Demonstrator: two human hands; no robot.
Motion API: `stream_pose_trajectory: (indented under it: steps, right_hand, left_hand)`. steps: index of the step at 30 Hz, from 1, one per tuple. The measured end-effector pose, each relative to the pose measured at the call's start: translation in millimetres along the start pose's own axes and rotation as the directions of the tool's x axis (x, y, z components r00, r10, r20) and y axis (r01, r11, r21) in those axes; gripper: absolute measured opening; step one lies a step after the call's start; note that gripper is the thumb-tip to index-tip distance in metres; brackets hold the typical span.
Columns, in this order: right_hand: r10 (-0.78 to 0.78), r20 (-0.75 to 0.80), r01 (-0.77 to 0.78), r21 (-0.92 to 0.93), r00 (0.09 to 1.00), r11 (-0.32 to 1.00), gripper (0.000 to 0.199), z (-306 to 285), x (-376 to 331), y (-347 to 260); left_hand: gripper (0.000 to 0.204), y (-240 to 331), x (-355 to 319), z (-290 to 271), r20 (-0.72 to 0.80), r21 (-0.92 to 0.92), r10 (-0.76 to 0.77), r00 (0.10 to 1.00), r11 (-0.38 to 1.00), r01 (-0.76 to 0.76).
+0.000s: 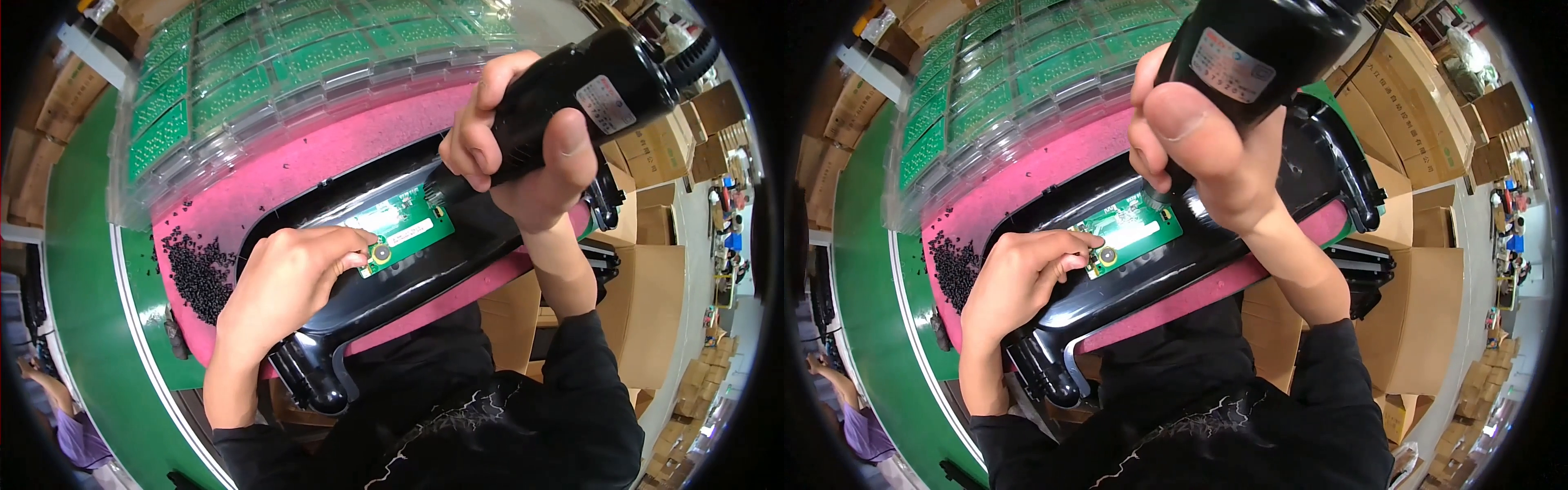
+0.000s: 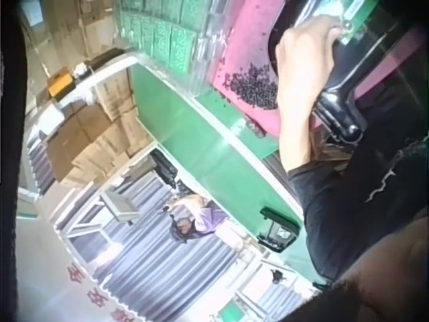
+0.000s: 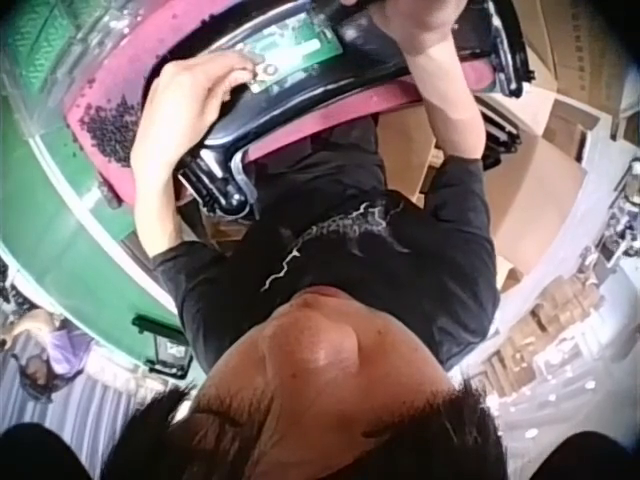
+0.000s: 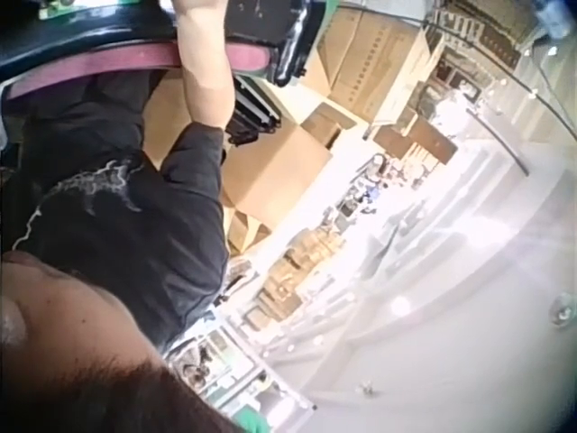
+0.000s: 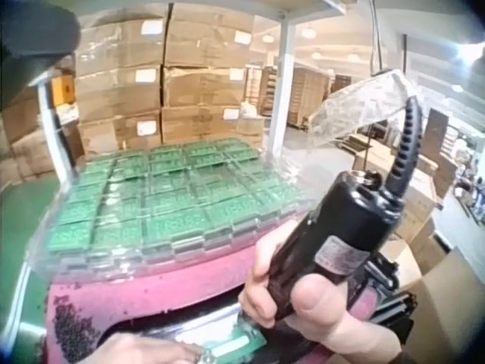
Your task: The recorder is assembling electronic circuit boards into black plastic housings using an electric screwdriver and placing the finished parts into a cardboard box.
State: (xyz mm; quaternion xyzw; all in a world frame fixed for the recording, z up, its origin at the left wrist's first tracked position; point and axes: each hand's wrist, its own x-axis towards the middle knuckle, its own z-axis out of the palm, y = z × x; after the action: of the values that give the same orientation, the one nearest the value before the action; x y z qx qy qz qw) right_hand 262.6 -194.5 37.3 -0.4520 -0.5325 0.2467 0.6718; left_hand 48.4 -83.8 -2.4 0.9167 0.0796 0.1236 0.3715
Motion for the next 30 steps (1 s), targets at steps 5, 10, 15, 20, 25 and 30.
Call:
stream_pose_trajectory:
  steps: [5, 10, 15, 20, 25, 30]
  right_hand:
    - [0.012, 0.069, -0.014, 0.027, 0.998, 1.000, 0.060, 4, 5, 2]
    - [0.011, 0.087, -0.013, 0.018, 0.996, 1.000, 0.060, 8, 7, 5]
    - [0.014, 0.043, -0.013, -0.031, 0.999, 0.999, 0.059, 14, 1, -5]
    - [-0.093, 0.086, 0.042, 0.464, 0.992, 0.885, 0.061, 11, -11, -35]
    - [-0.143, 0.276, 0.056, 0.303, 0.951, 0.951, 0.056, 17, -6, -57]
    - [-0.212, 0.184, 0.131, 0.373, 0.960, 0.919, 0.053, 26, -10, -43]
  left_hand:
    - [0.013, 3, -1, -3, 0.034, -0.094, -0.134, 0.990, 0.986, 0.137]
    - [0.012, 6, 0, -6, 0.072, -0.054, -0.160, 0.985, 0.985, 0.164]
    - [0.012, 1, -1, -3, 0.030, -0.035, -0.115, 0.993, 0.993, 0.116]
    - [0.009, 3, 1, 0, -0.036, -0.070, 0.026, 0.999, 0.997, -0.028]
    - [0.011, 5, 1, -2, -0.119, -0.091, 0.087, 0.989, 0.991, -0.098]
    - [0.010, 4, -2, -1, -0.131, -0.143, 0.073, 0.989, 0.986, -0.092]
